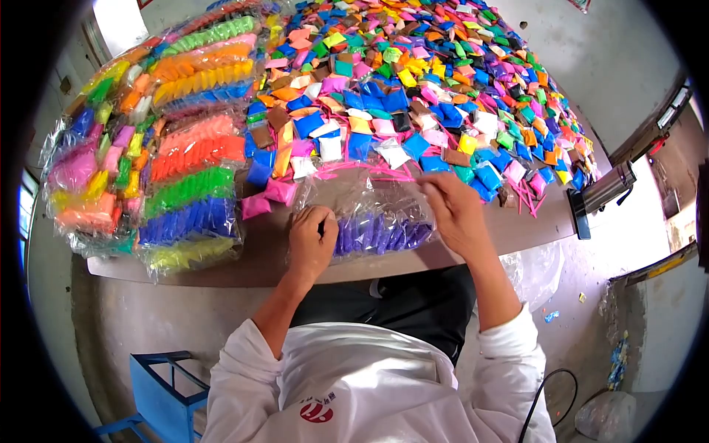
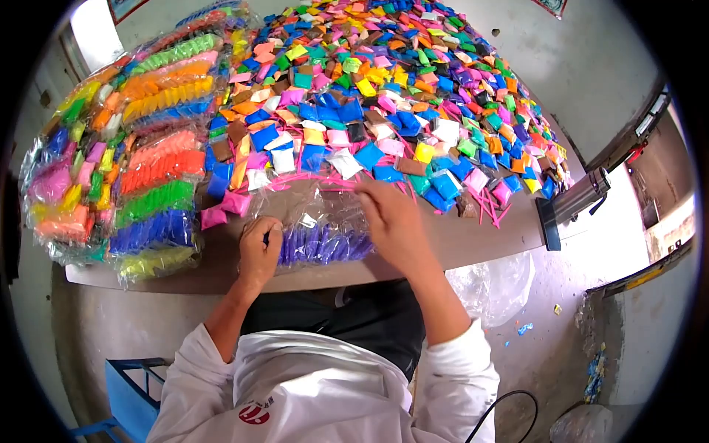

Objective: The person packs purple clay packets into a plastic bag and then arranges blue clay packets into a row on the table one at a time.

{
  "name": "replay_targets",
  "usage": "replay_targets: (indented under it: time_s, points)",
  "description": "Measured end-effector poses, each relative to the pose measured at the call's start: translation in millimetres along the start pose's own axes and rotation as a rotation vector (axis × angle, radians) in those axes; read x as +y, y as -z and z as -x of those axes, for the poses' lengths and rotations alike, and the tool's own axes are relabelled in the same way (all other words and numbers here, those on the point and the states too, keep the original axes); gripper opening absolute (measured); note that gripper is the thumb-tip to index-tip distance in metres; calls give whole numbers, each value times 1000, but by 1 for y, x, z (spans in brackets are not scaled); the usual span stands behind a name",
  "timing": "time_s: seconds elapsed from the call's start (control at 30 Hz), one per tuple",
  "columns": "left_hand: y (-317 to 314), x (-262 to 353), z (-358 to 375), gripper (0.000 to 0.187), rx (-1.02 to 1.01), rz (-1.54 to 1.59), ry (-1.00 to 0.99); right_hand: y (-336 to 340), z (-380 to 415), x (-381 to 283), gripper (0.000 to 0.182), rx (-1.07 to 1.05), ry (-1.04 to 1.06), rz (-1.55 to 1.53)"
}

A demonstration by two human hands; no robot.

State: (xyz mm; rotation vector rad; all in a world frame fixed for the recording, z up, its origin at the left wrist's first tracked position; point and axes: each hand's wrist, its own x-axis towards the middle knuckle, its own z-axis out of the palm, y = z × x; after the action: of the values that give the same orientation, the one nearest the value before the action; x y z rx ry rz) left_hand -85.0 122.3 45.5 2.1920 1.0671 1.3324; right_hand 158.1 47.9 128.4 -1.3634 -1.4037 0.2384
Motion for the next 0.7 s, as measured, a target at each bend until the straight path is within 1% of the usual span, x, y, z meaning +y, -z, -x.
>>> replay_targets:
  time_s: [0.03,0.07,0.13,0.17,0.23,0.27,0.33,0.37,0.43,0.47,0.5,0.57,0.6,0.63,0.7]
  points:
    - [0,0,0,6,0,7,5,-5,-13,-4,14,-35,248,96]
    - [0,0,0,5,3,14,9,-9,-23,-1,14,-35,249,96]
    - [-1,-1,0,5,5,0,1,-19,-40,9,18,-618,39,627]
    - [-1,-2,0,4,2,-13,-8,-24,-45,14,18,-620,42,626]
    - [0,-1,0,3,6,-19,-8,-31,-52,15,22,-794,162,873]
    - [-1,0,0,2,10,-25,-10,-30,-59,15,22,-802,163,875]
    - [-2,1,1,2,22,-23,-14,-27,-79,-8,22,-1054,-85,629]
    - [-2,2,1,1,32,-23,-28,-29,-85,-5,22,-1060,-84,630]
    - [-5,-2,2,1,44,-40,-32,-30,-96,8,22,-1091,-517,255]
    - [-7,-3,3,2,53,-58,-40,-34,-98,16,22,-1114,-534,255]
    - [-6,-4,3,2,59,-60,-38,-40,-98,17,22,-1118,-529,258]
    - [-6,-4,4,2,35,-57,-42,-53,-96,21,20,-1361,-218,748]
    - [-6,-3,4,2,36,-55,-40,-53,-89,6,21,-1354,-281,774]
    - [-5,-1,4,2,41,-65,-45,-56,-88,0,21,-1356,-285,776]
    - [-6,1,5,3,48,-73,-47,-62,-86,-7,31,-1426,-63,973]
